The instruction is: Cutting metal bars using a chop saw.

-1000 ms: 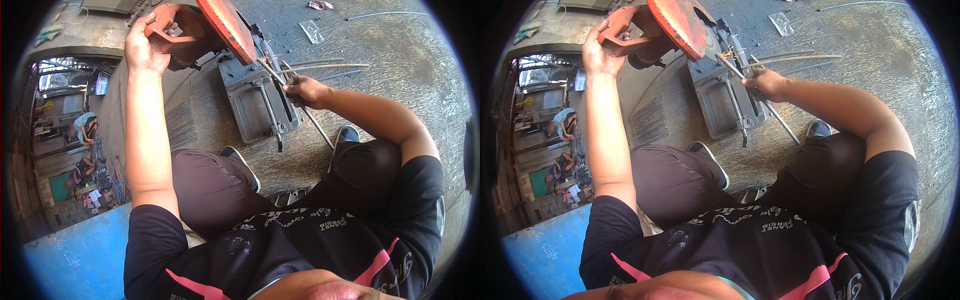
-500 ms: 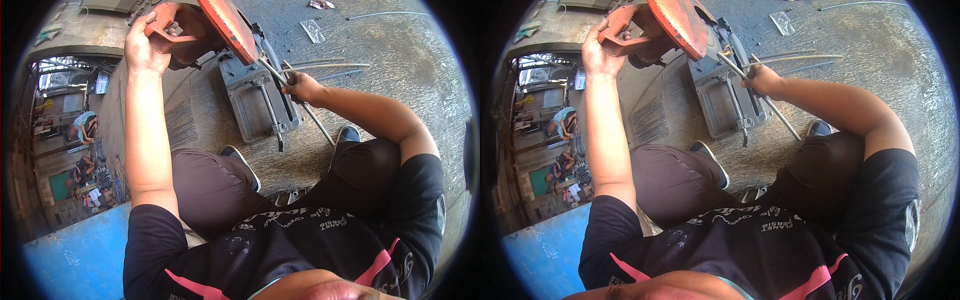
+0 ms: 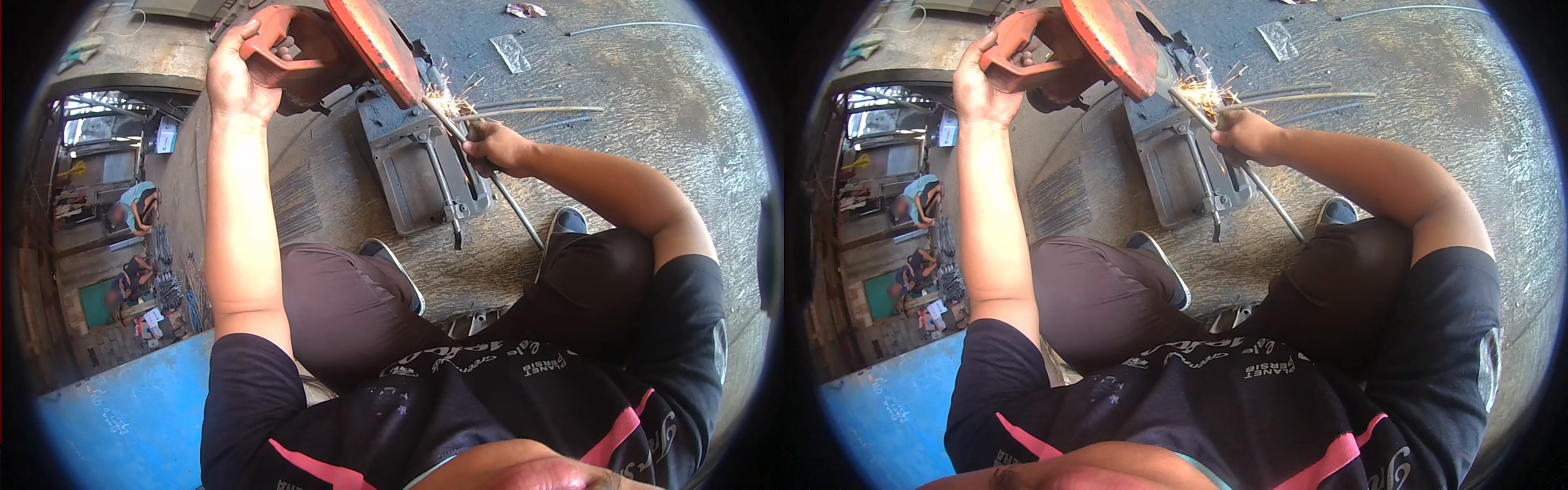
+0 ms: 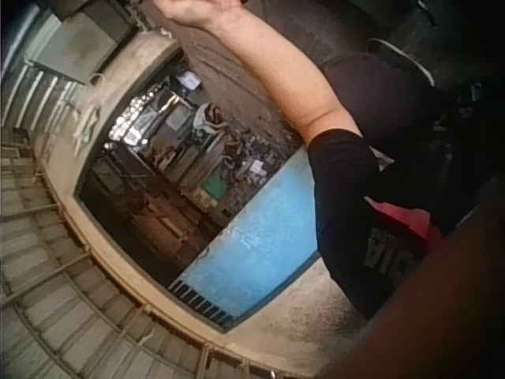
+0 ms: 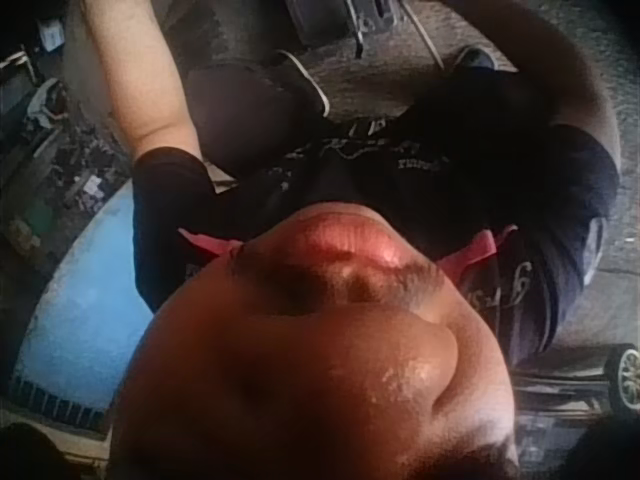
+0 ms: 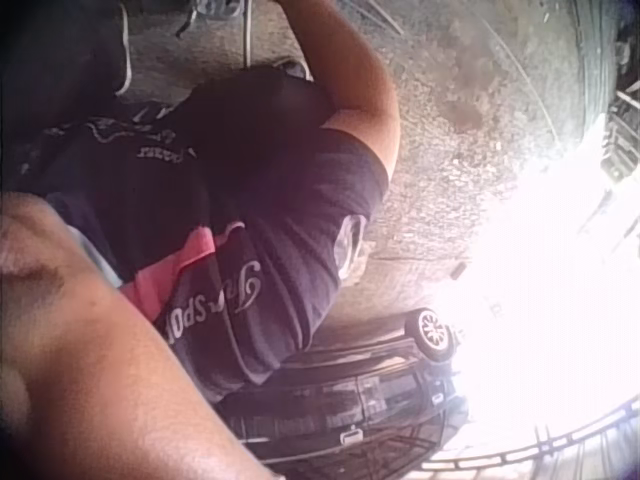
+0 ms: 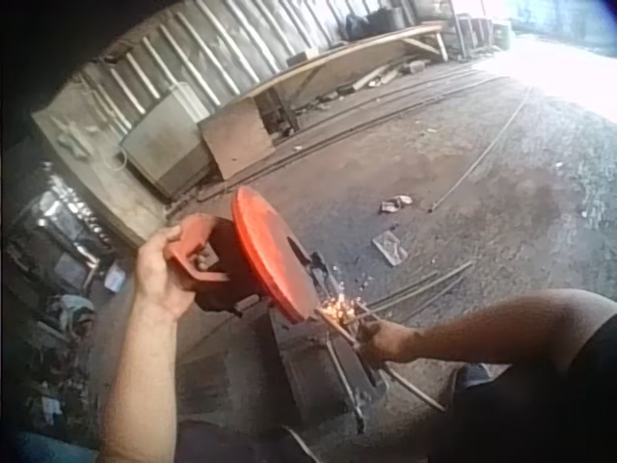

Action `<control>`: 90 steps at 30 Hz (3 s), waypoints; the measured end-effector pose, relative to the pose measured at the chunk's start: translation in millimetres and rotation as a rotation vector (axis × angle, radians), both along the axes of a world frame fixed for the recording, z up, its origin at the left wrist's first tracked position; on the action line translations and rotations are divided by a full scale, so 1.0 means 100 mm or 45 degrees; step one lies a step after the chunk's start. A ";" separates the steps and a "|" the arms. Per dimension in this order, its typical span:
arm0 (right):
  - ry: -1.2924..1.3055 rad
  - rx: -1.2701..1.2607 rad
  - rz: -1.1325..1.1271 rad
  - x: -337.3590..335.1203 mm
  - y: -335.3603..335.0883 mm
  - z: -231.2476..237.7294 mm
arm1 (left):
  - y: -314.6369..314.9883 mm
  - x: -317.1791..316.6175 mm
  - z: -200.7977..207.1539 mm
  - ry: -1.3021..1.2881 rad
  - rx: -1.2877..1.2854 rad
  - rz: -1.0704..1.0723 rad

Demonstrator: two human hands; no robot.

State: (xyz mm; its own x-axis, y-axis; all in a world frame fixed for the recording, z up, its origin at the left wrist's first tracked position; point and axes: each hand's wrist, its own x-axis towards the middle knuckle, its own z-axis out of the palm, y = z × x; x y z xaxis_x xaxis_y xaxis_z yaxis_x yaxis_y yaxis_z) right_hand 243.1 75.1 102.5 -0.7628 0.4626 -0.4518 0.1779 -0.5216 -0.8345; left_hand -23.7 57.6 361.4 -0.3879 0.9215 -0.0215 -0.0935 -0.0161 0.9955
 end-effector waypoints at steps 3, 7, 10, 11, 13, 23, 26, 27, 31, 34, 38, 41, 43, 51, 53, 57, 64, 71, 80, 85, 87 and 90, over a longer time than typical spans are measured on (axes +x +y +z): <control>0.139 -0.193 0.022 0.02 0.03 -0.12 | 0.02 0.02 -0.02 -0.006 0.008 -0.017; 0.241 -0.234 0.101 0.02 0.04 -0.16 | 0.01 0.01 -0.01 0.001 0.001 -0.018; 0.312 -0.250 0.155 0.01 0.04 -0.19 | 0.02 0.01 -0.01 0.003 0.004 -0.010; 0.269 -0.254 0.149 0.01 0.04 -0.17 | 0.01 0.01 -0.01 0.014 0.006 -0.016; 0.225 -0.258 0.142 0.01 0.04 -0.16 | 0.01 0.00 -0.01 0.022 0.008 -0.024; 0.180 -0.392 0.166 -0.03 0.00 -0.16 | 0.01 -0.06 -0.01 0.001 0.008 -0.079; 0.149 -0.377 0.135 -0.02 0.04 -0.26 | 0.04 -0.06 -0.02 -0.018 -0.009 -0.101; 0.129 -0.335 0.110 0.00 0.06 -0.31 | 0.06 -0.05 -0.02 -0.027 -0.014 -0.109; -0.010 -0.253 -0.059 -0.03 0.04 -0.10 | 0.00 -0.04 -0.01 -0.011 -0.012 -0.078; -0.062 -0.160 -0.139 -0.04 0.00 -0.10 | 0.00 -0.02 0.00 -0.023 -0.034 -0.082; -0.097 0.010 -0.126 -0.05 0.00 -0.06 | -0.01 0.02 0.01 -0.009 -0.020 -0.054; -0.120 0.094 -0.099 -0.05 0.02 -0.06 | 0.00 0.05 0.01 -0.015 -0.014 -0.053; -0.134 0.127 -0.074 -0.04 0.02 -0.05 | 0.00 0.04 0.00 -0.019 -0.007 -0.043; 0.077 -0.144 -0.027 -0.04 0.00 -0.01 | -0.01 -0.04 0.00 -0.020 -0.006 -0.007; 0.090 -0.149 -0.003 -0.03 0.03 -0.10 | 0.01 -0.04 -0.01 -0.022 -0.004 -0.032; 0.136 -0.114 0.093 -0.02 0.06 -0.18 | 0.00 -0.06 -0.01 -0.029 0.000 -0.083; 0.147 -0.151 0.138 -0.03 0.06 -0.16 | 0.00 0.04 -0.01 0.025 0.044 0.013; 0.037 -0.252 -0.020 -0.05 0.05 -0.11 | 0.01 0.00 -0.03 0.022 0.035 -0.026; 0.013 -0.182 -0.132 -0.09 0.05 -0.18 | 0.00 0.01 0.00 0.020 -0.010 -0.019; 0.036 -0.257 -0.120 -0.13 0.02 -0.20 | 0.00 0.01 -0.01 -0.005 0.004 -0.043; 0.050 -0.316 -0.101 -0.14 0.02 -0.24 | 0.02 0.05 -0.01 -0.002 0.002 -0.019; -0.014 -0.387 -0.036 -0.19 -0.03 -0.04 | -0.03 0.01 0.00 0.023 -0.003 -0.019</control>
